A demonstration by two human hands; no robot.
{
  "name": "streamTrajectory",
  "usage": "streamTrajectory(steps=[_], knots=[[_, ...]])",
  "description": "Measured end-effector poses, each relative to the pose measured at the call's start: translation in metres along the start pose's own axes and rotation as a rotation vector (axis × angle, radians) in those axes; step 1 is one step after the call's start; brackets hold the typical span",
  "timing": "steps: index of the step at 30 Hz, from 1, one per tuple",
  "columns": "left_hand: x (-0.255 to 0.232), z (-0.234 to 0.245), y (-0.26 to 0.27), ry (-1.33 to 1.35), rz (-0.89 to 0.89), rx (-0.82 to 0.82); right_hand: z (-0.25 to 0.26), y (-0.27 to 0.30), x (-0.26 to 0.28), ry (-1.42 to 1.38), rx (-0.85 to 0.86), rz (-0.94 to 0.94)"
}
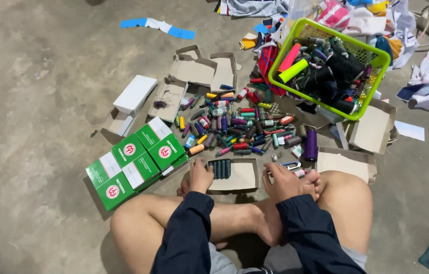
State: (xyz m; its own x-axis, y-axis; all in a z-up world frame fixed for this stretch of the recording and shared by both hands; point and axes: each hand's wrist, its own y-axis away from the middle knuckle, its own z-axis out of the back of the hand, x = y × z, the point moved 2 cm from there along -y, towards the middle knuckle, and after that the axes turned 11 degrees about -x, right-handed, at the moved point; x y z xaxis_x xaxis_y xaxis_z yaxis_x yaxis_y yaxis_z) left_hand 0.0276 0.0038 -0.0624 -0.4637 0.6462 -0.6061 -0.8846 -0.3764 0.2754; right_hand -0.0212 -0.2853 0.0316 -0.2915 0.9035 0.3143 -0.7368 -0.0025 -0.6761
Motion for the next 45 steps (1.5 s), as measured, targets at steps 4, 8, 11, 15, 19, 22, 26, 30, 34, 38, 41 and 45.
streamTrajectory(steps=[4, 8, 11, 15, 19, 22, 26, 30, 34, 38, 41, 45], knots=[[-0.012, 0.01, 0.007, -0.168, 0.017, 0.091, 0.008, -0.009, 0.007, -0.043, 0.066, -0.029], [-0.037, 0.025, 0.019, -0.086, 0.028, 0.206, 0.007, -0.012, 0.008, -0.081, 0.103, -0.054], [-0.041, 0.022, 0.017, -0.055, 0.022, 0.266, 0.007, -0.013, 0.008, -0.074, 0.102, -0.038], [-0.034, 0.014, 0.011, -0.033, -0.003, 0.262, 0.011, -0.017, 0.013, -0.084, 0.121, -0.043], [-0.036, 0.011, 0.015, -0.008, -0.025, 0.273, 0.017, -0.025, 0.012, -0.144, 0.121, -0.081], [-0.045, 0.016, 0.023, 0.018, -0.05, 0.26, 0.02, -0.031, 0.001, -0.252, 0.156, -0.338], [-0.052, 0.019, 0.028, 0.01, -0.094, 0.258, 0.018, -0.037, -0.019, -0.358, 0.136, -0.728], [-0.056, 0.022, 0.029, 0.007, -0.114, 0.226, 0.007, -0.041, -0.036, -0.769, 0.056, -1.045], [-0.06, 0.022, 0.029, 0.084, -0.156, 0.126, 0.021, -0.059, -0.056, -0.889, -0.224, -1.191], [-0.078, 0.023, 0.04, 0.148, -0.206, 0.095, 0.028, -0.08, -0.086, -0.849, -0.139, -1.121], [-0.122, 0.038, 0.05, 0.233, -0.248, 0.206, 0.003, -0.086, -0.132, -0.816, -0.059, -1.06], [-0.167, 0.051, 0.049, 0.456, -0.353, 0.28, -0.096, -0.024, -0.24, -0.717, -0.009, -0.969]])
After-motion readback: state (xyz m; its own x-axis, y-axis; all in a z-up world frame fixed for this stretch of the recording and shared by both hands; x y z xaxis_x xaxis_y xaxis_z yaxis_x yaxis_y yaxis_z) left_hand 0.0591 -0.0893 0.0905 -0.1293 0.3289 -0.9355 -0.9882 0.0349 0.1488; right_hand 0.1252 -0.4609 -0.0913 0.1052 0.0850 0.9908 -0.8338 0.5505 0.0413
